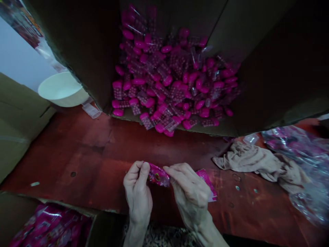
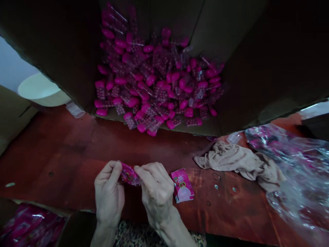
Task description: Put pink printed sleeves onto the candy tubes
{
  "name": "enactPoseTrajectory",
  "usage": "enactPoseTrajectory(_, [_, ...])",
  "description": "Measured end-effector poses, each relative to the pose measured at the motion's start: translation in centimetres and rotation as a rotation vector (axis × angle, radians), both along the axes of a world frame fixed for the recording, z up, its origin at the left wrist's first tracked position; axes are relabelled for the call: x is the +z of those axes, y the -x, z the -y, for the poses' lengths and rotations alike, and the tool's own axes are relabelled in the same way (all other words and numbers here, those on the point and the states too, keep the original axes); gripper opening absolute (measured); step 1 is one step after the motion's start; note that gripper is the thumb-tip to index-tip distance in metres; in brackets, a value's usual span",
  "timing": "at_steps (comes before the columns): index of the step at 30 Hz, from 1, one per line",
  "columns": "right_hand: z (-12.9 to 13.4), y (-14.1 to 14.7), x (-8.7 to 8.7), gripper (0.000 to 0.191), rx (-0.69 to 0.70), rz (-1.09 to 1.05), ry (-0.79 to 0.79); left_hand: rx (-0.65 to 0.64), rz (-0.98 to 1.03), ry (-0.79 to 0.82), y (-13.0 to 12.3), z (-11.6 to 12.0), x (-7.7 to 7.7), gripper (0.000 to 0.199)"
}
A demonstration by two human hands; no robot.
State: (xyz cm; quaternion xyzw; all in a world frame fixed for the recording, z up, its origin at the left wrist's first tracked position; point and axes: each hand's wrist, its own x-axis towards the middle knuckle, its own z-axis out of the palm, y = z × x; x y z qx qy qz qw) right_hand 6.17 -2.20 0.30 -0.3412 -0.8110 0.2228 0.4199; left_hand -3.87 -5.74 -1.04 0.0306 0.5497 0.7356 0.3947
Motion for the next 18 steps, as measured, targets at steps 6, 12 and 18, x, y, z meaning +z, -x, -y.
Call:
enactPoseTrajectory(6, [-2.5, -2.5, 0.7, 0.021, -0.218, 0.130, -0.083, 0.314, -0.032, 0.101, 3.9, 0.6, -0.8, 0.024])
enactPoseTrajectory(12, [-6.6, -2.6, 2.1, 0.022, -0.293, 0.206, 0.265, 0.166, 0.108, 0.057, 4.2, 0.1, -0.5, 0.020])
enactPoseTrajectory(18, [-9.0, 1.6, 1.1, 0.040, -0.215, 0.454, -0.025, 0.138, 0.187, 0.048, 3.2, -0.4, -0.2, 0.022])
